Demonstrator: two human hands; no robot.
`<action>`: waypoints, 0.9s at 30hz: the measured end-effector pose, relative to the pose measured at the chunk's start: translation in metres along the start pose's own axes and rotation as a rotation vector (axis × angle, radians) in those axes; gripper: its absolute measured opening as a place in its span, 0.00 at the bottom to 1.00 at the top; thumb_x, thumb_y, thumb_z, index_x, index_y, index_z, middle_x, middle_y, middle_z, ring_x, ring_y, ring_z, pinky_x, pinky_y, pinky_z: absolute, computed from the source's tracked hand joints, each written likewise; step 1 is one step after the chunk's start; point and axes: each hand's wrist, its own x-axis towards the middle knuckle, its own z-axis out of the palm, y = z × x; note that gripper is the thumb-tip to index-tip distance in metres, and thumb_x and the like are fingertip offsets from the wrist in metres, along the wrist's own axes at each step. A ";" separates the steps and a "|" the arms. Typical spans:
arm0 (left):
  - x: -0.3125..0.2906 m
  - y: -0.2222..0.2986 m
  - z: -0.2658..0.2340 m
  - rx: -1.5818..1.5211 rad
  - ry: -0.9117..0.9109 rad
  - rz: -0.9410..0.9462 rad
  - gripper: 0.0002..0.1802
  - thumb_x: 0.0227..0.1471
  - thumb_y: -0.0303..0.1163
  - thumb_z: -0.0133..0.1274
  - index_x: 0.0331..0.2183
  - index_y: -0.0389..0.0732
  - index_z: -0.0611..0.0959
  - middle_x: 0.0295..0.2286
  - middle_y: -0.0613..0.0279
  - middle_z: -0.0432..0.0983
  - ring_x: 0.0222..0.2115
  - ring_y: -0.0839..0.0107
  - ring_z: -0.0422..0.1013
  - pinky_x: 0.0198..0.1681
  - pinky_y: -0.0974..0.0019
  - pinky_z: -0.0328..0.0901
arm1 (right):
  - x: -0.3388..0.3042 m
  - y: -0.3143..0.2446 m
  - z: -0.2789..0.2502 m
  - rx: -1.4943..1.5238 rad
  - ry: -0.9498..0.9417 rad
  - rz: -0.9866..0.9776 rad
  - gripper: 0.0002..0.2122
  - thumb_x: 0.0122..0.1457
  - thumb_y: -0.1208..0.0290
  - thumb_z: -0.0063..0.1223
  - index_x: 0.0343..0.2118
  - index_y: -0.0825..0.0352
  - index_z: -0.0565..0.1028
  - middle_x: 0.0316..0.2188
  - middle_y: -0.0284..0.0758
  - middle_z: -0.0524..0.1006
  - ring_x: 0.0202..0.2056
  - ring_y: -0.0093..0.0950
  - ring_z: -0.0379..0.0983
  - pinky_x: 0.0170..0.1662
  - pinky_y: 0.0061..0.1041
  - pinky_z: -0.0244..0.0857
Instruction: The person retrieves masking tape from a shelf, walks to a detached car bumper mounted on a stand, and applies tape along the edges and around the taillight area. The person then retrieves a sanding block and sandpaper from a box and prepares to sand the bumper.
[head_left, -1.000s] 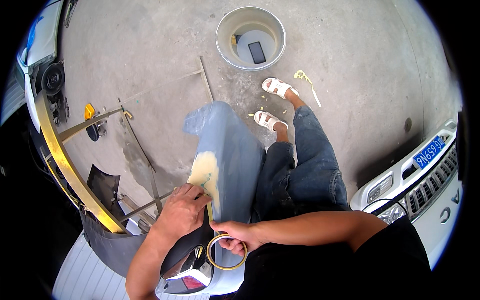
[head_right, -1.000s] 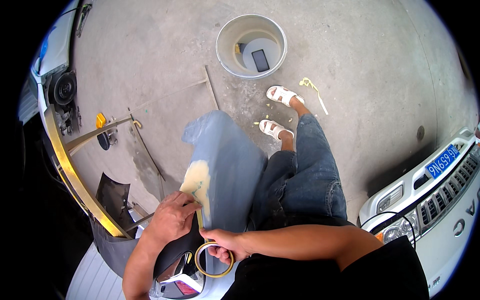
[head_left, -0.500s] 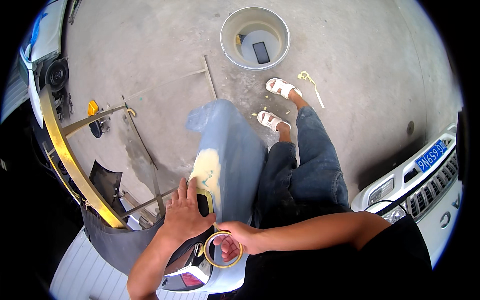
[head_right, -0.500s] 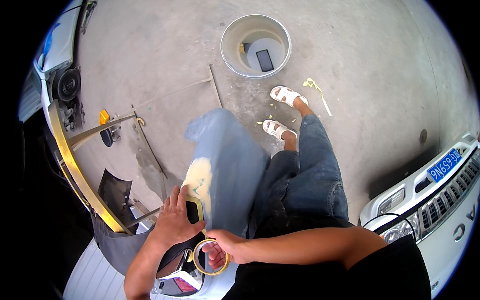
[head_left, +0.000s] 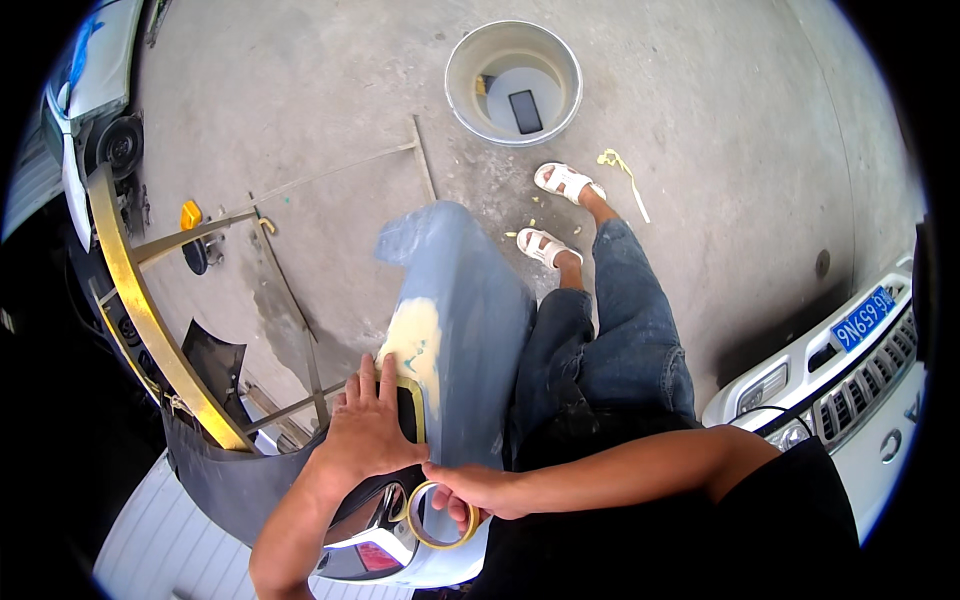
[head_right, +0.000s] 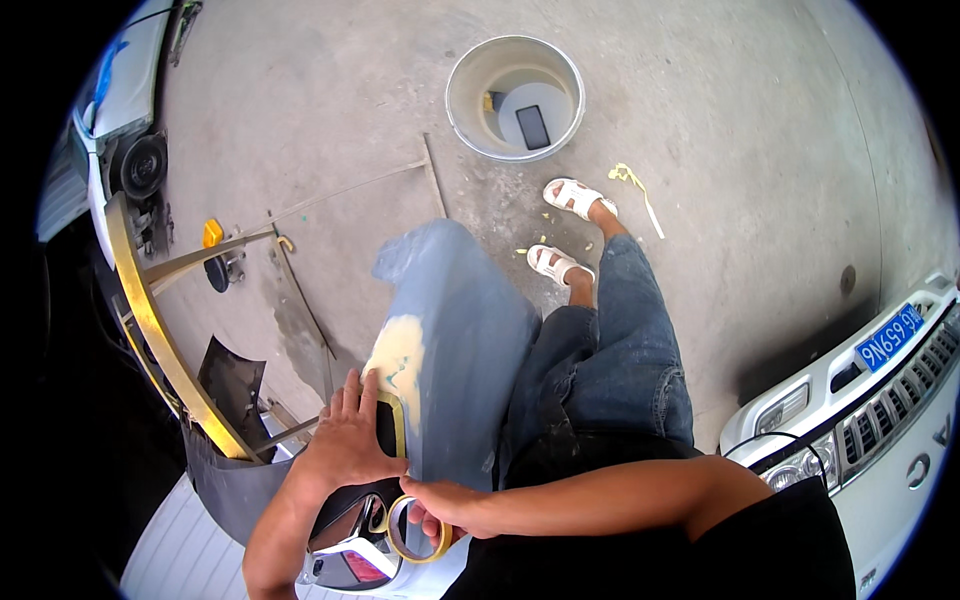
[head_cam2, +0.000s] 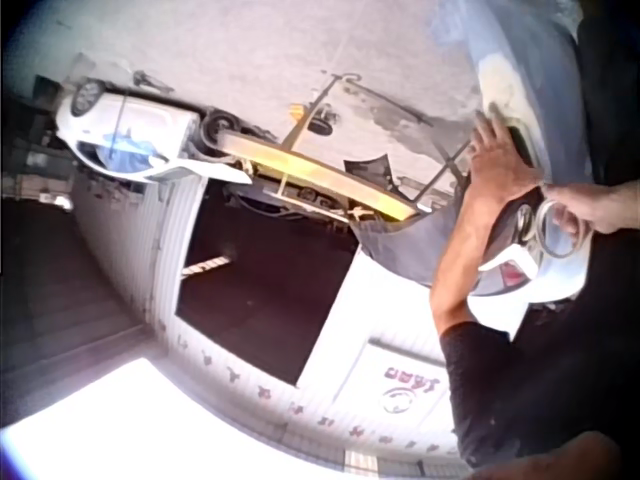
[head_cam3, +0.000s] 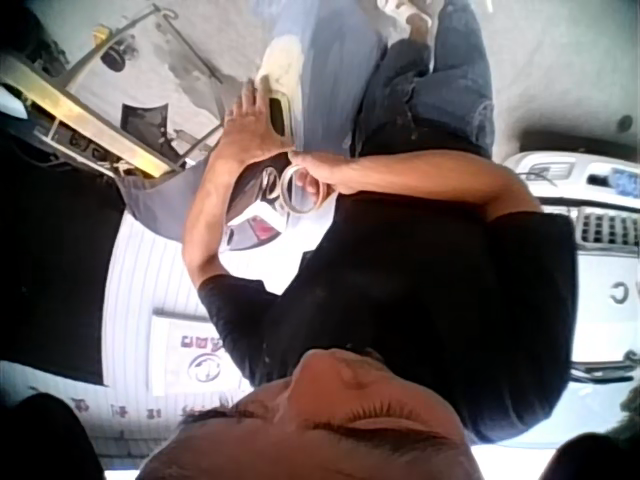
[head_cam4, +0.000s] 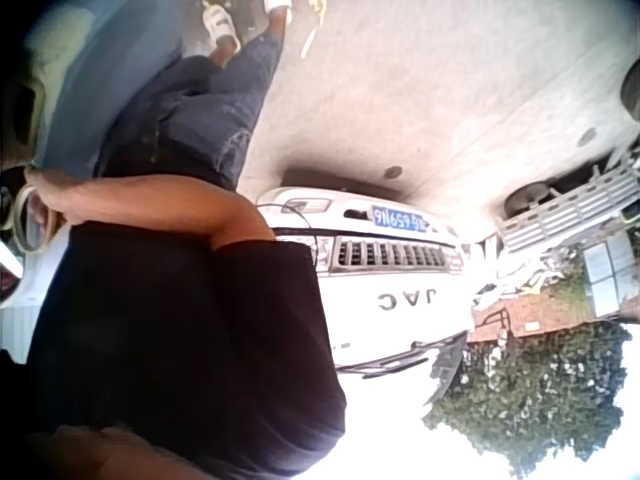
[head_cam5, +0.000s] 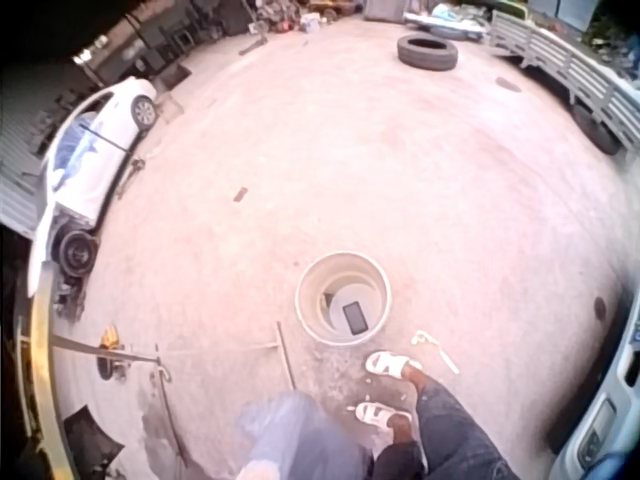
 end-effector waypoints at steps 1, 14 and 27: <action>0.000 0.001 -0.001 0.001 -0.021 0.002 0.68 0.26 0.50 0.65 0.60 0.35 0.43 0.58 0.35 0.43 0.58 0.40 0.47 0.60 0.48 0.48 | -0.003 -0.001 0.000 0.025 0.016 -0.023 0.27 0.62 0.42 0.30 0.34 0.68 0.68 0.16 0.31 0.67 0.20 0.24 0.67 0.26 0.26 0.62; 0.001 0.005 0.000 0.080 -0.020 0.041 0.70 0.24 0.51 0.66 0.60 0.32 0.43 0.55 0.29 0.44 0.53 0.37 0.52 0.54 0.45 0.51 | -0.057 -0.018 0.038 -1.185 0.189 -0.596 0.16 0.62 0.66 0.36 0.27 0.76 0.70 0.20 0.49 0.75 0.24 0.43 0.75 0.29 0.41 0.68; 0.005 -0.010 0.002 -0.146 0.139 0.045 0.59 0.33 0.52 0.62 0.59 0.32 0.51 0.51 0.35 0.57 0.52 0.44 0.58 0.54 0.53 0.56 | -0.063 -0.015 0.009 -1.114 0.102 -1.084 0.15 0.59 0.66 0.45 0.18 0.69 0.66 0.12 0.42 0.69 0.17 0.39 0.69 0.25 0.38 0.60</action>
